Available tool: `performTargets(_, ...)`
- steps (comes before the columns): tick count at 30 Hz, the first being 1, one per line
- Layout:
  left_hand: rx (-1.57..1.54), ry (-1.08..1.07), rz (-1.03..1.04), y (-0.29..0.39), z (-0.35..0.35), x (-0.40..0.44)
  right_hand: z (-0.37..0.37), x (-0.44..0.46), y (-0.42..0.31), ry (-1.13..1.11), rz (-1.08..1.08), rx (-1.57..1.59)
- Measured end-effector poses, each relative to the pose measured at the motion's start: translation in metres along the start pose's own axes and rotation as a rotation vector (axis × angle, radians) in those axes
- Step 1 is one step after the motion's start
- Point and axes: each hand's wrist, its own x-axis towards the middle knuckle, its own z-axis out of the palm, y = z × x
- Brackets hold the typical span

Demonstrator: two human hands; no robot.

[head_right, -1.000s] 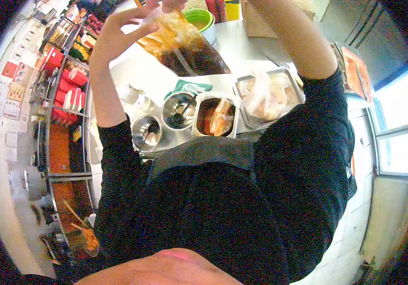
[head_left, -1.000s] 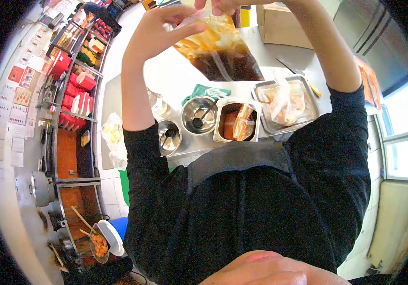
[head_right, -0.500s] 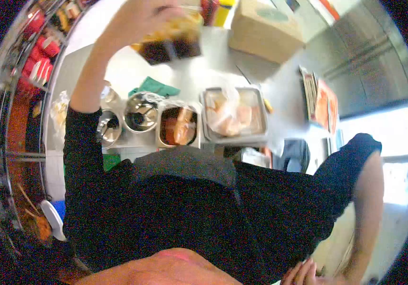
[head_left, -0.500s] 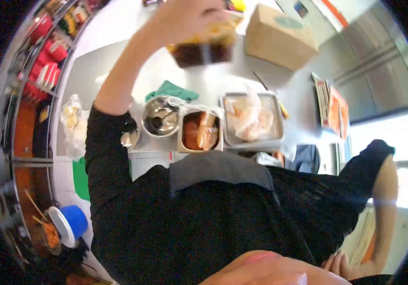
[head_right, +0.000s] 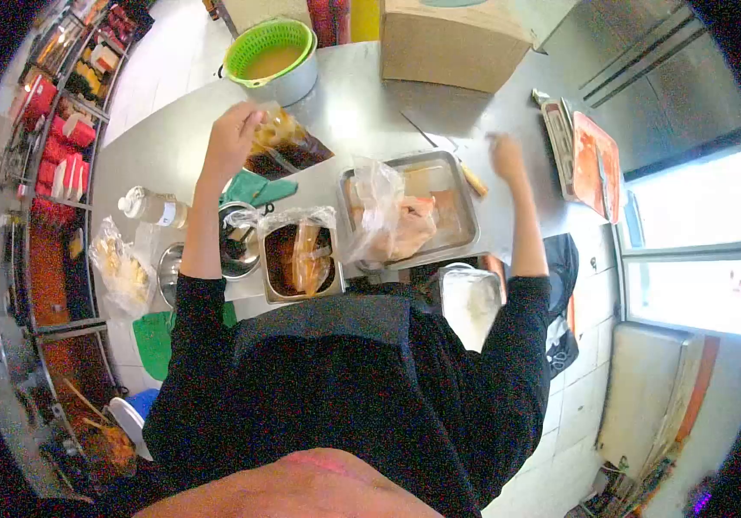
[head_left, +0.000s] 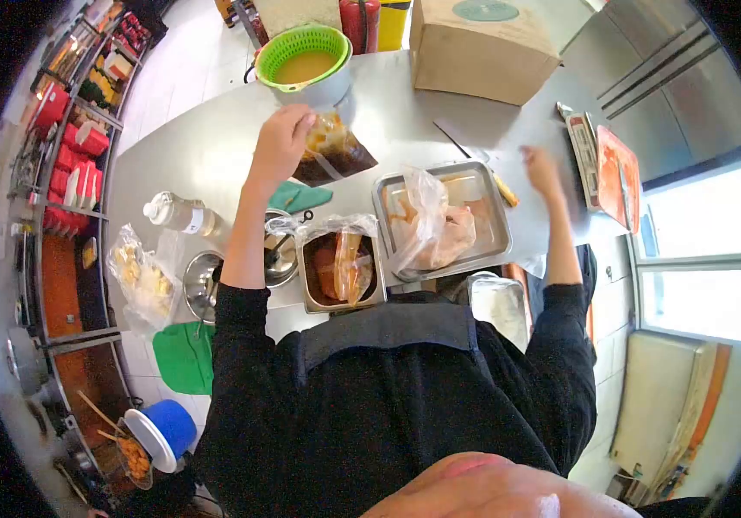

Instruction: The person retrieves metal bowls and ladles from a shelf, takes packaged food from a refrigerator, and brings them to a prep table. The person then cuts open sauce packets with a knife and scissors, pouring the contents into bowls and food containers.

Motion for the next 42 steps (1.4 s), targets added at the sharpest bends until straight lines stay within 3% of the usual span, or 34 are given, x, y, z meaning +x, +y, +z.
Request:
performTargets(1, -0.029, -0.024, -0.009, -0.008, 0.008, 0.002, 0.038, -0.014, 0.016, -0.179, -0.035, 0.073)
performTargets(2, -0.013, -0.084, -0.024, -0.013, 0.013, 0.002, 0.041, -0.027, 0.005, -0.344, 0.07, 0.13)
performTargets(5, -0.027, -0.09, -0.018, -0.037, 0.038, -0.008, 0.049, -0.036, -0.017, -0.318, 0.146, 0.048)
performTargets(8, 0.01, -0.176, -0.082, -0.057, 0.058, -0.016, 0.055, -0.035, -0.024, -0.381, 0.284, 0.166)
performTargets(11, -0.006, -0.218, -0.141, -0.071, 0.079, -0.021, 0.072, -0.034, -0.01, -0.389, 0.196, 0.122)
performTargets(18, 0.025, -0.012, -0.162, -0.071, 0.092, -0.019, 0.068, -0.034, -0.003, -0.529, 0.274, 0.309)
performTargets(20, 0.033, 0.004, -0.169, -0.074, 0.097, -0.02, 0.068, -0.037, 0.0, -0.563, 0.405, 0.443)
performTargets(26, 0.054, 0.051, -0.098, -0.076, 0.099, -0.019, 0.054, -0.023, -0.013, -0.728, 0.444, 0.371)
performTargets(30, -0.074, 0.038, -0.186, -0.077, 0.098, -0.02, 0.044, -0.025, -0.022, -0.659, 0.408, 0.366)
performTargets(32, -0.093, 0.049, -0.242, -0.078, 0.095, -0.021, 0.034, -0.024, -0.026, -0.771, 0.491, 0.475)
performTargets(35, -0.111, 0.056, -0.221, -0.081, 0.093, -0.025, 0.042, -0.03, -0.028, -0.68, 0.554, 0.547)
performTargets(39, -0.13, 0.026, -0.261, -0.082, 0.093, -0.025, 0.079, -0.014, 0.004, -0.789, 0.498, 0.473)
performTargets(41, -0.128, 0.004, -0.265, -0.078, 0.094, -0.021, 0.075, -0.009, -0.002, -0.861, 0.221, 0.137)
performTargets(42, -0.134, 0.015, -0.253, -0.077, 0.093, -0.021, 0.067, -0.015, -0.01, -0.862, 0.236, 0.139)
